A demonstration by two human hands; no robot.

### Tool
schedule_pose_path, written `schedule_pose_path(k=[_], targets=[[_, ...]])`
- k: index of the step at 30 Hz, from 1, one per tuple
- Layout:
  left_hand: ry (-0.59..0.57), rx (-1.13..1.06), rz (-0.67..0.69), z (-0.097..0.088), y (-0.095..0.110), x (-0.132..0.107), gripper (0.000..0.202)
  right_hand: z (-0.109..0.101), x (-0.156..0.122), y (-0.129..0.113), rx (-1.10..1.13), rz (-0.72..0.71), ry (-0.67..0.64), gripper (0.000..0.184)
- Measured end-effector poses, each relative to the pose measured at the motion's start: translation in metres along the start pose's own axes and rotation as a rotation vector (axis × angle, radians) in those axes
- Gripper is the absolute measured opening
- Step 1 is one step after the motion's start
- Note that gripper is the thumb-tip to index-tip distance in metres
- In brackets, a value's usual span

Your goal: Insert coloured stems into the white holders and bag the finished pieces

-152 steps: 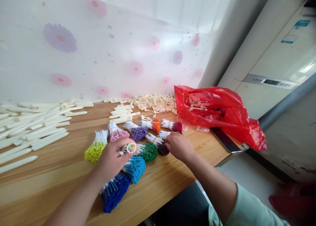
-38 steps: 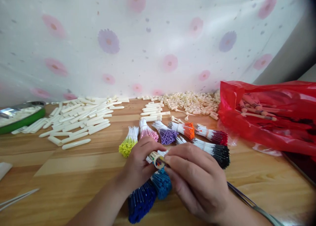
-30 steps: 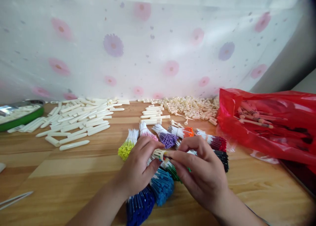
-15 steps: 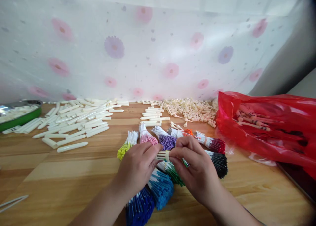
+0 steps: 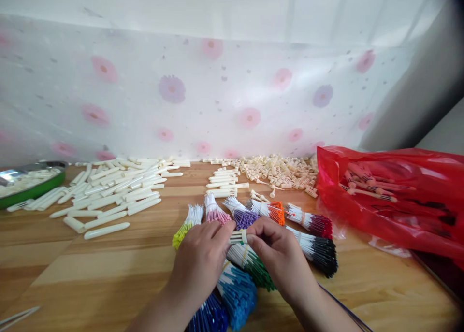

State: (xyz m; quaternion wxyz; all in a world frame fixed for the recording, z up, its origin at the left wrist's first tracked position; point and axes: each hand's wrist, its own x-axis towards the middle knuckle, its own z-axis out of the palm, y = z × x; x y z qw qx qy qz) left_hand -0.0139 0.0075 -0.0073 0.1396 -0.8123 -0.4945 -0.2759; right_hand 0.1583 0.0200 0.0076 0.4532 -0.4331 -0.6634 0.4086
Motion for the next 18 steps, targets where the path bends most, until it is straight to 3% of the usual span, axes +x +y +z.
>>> schedule_pose_path(k=[10,15,18], targets=[[-0.011,0.050,-0.019,-0.0026,0.0030,-0.0013,0.027,0.0007,-0.0015,0.0042,0.324,0.203,-0.039,0.019],[0.001,0.061,-0.032,0.0007,0.0001,-0.0025,0.029,0.0013,-0.0041,0.0049,0.541,0.240,-0.104,0.020],[-0.016,-0.022,-0.059,0.0044,-0.0033,-0.0028,0.027,0.0014,-0.0055,0.0041,0.522,0.196,-0.098,0.020]])
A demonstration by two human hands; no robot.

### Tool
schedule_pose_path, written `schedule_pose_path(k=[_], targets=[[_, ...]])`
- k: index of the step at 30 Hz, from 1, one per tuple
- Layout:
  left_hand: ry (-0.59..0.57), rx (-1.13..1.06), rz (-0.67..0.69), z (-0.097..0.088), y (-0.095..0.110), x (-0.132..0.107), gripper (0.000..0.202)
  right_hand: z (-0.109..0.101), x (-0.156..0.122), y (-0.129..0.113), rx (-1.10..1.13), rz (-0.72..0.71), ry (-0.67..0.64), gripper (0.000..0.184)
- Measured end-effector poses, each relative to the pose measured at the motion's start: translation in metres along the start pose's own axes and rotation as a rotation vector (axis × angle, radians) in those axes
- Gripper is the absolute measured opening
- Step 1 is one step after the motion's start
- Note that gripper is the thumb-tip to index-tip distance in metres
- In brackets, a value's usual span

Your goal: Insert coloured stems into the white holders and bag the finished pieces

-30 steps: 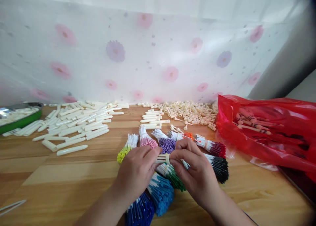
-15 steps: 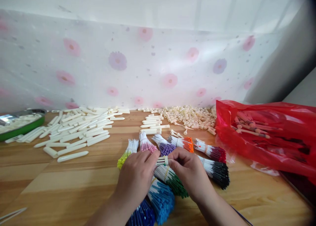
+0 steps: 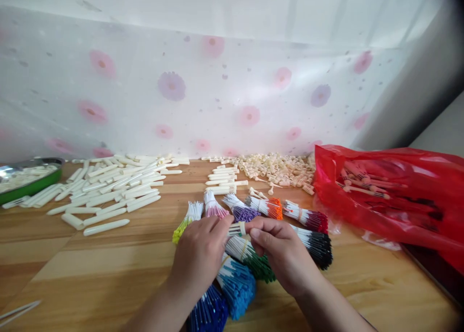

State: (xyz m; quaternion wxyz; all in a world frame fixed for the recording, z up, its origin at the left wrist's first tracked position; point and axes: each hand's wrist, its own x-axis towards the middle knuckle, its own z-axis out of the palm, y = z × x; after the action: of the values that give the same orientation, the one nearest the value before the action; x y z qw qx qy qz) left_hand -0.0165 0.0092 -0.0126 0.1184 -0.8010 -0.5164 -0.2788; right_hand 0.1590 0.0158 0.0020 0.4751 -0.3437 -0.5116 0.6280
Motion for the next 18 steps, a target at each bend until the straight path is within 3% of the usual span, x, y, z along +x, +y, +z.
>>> schedule_pose_path(k=[3,6,8,12,15,18], targets=[[-0.001,-0.146,-0.046,0.001,-0.004,0.001,0.027,-0.014,-0.005,-0.005,-0.266,-0.171,0.087,0.020],[-0.057,-0.240,-0.173,0.000,-0.008,0.002,0.032,-0.060,-0.013,-0.016,-0.743,-0.319,0.244,0.019],[-0.133,-0.266,-0.208,0.000,-0.009,0.003,0.029,-0.101,-0.021,-0.027,-1.159,-0.275,0.328,0.020],[-0.160,-0.308,-0.217,0.003,-0.004,0.005,0.025,-0.167,-0.025,-0.041,-1.370,-0.161,0.425,0.020],[-0.154,-0.356,-0.206,0.003,0.005,0.012,0.026,-0.179,-0.017,-0.041,-1.449,-0.095,0.323,0.018],[-0.224,-0.443,-0.164,-0.004,0.016,0.021,0.025,-0.170,-0.009,-0.040,-1.502,-0.026,0.175,0.015]])
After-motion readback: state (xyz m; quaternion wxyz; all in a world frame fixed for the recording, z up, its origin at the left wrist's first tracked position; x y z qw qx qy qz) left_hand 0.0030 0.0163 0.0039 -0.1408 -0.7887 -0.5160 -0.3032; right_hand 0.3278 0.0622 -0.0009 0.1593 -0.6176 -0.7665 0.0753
